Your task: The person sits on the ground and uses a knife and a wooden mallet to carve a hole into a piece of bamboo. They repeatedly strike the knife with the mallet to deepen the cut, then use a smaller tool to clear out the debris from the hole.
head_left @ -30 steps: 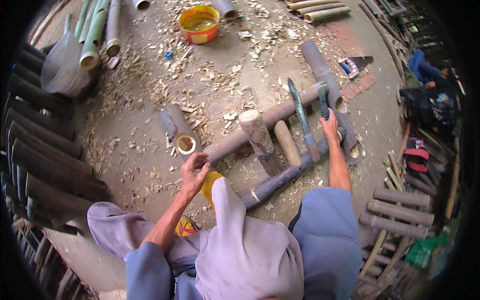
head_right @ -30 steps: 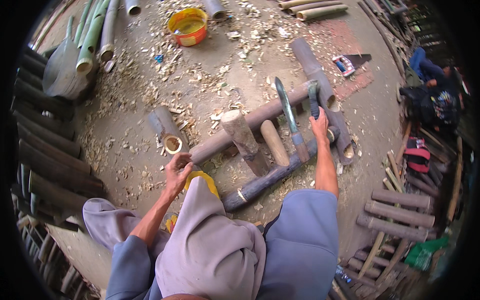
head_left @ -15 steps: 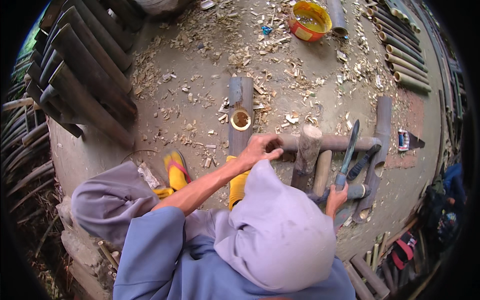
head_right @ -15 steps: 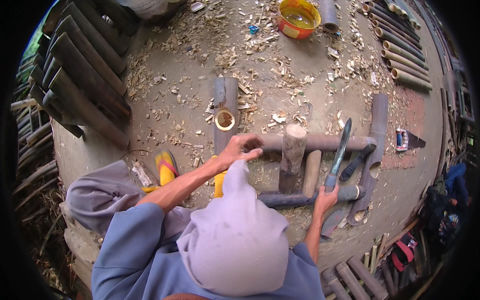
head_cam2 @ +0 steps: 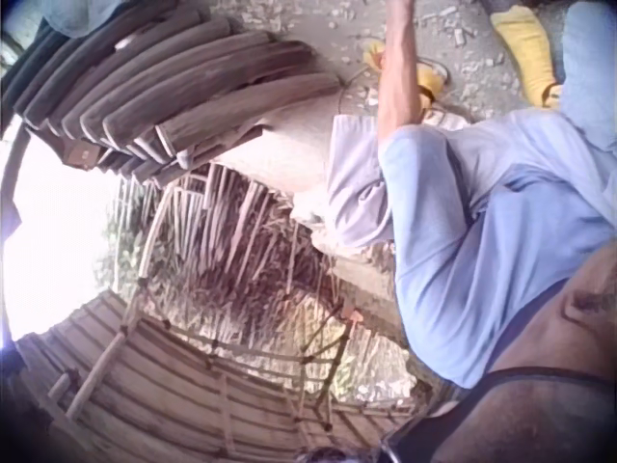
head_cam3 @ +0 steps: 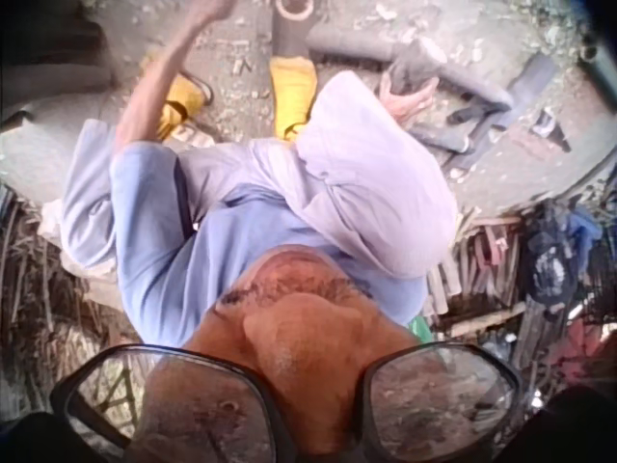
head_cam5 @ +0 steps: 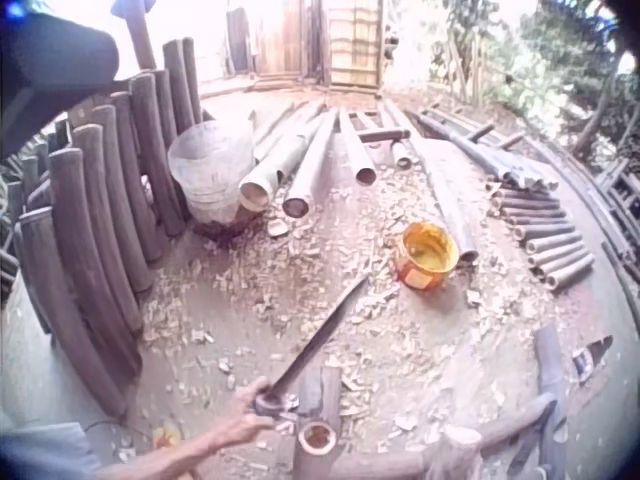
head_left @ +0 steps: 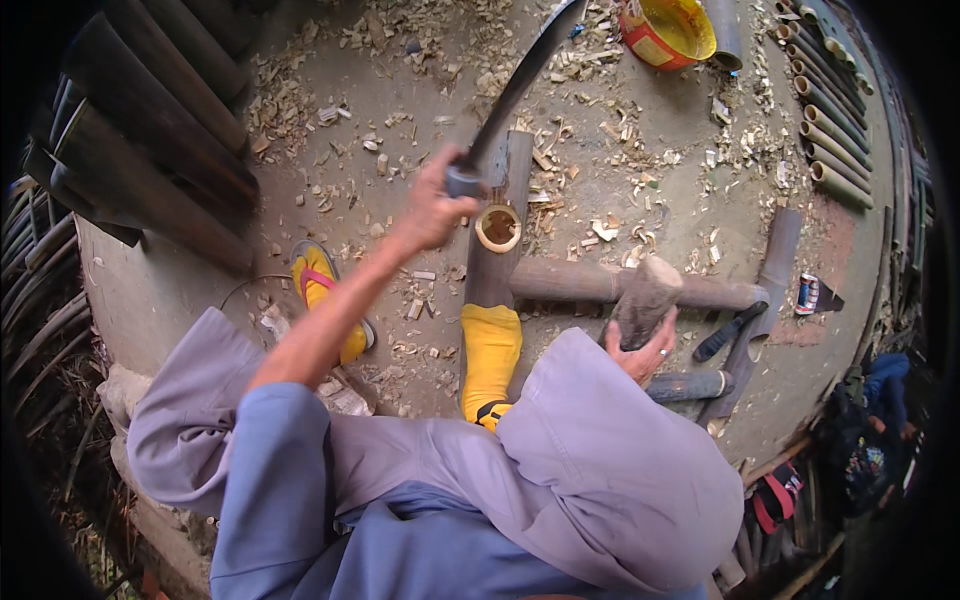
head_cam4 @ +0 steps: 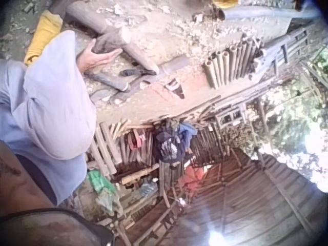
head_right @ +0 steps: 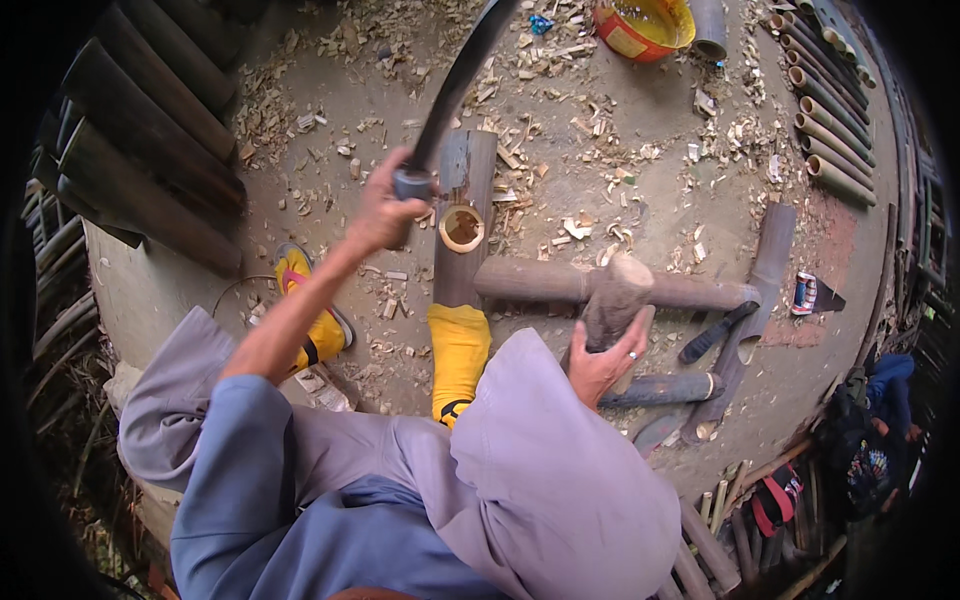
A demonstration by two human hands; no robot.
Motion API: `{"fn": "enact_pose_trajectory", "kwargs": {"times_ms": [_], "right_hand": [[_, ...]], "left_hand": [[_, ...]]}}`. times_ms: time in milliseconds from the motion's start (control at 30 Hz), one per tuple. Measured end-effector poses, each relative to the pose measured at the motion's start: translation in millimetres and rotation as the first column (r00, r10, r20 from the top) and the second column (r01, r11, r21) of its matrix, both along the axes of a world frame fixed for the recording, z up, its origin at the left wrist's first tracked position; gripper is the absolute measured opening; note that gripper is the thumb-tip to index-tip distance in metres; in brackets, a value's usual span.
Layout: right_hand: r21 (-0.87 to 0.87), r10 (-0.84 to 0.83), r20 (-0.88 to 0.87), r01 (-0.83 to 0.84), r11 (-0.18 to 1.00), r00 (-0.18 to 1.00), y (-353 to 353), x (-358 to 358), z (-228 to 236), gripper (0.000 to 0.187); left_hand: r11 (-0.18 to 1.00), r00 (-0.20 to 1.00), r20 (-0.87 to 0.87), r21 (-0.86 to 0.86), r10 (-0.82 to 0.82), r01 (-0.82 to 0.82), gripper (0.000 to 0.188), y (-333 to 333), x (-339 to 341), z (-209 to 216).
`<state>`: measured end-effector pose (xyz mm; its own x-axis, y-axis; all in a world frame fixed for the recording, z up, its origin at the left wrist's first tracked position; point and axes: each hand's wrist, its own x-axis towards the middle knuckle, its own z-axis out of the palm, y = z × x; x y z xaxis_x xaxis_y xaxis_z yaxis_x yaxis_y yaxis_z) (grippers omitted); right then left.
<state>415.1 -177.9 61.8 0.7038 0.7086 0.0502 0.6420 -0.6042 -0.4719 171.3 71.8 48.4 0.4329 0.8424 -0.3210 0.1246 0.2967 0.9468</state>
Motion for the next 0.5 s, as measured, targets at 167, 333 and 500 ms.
{"fn": "enact_pose_trajectory", "kwargs": {"times_ms": [167,333,500], "right_hand": [[-0.170,-0.302,-0.152,0.276,0.946,0.941,-16,-3,-35,0.105],[-0.106,-0.041,-0.443,-0.006,0.994,0.896,10,-17,23,0.097],[0.028,0.147,-0.648,-0.169,0.985,0.747,67,-45,22,0.099]], "left_hand": [[0.815,0.755,-0.570,0.237,-0.325,0.530,0.035,45,-99,1],[0.671,0.588,-0.631,0.141,-0.506,0.728,0.028,52,-123,2],[0.569,0.478,-0.731,0.150,-0.487,0.809,0.028,65,-128,3]]}}
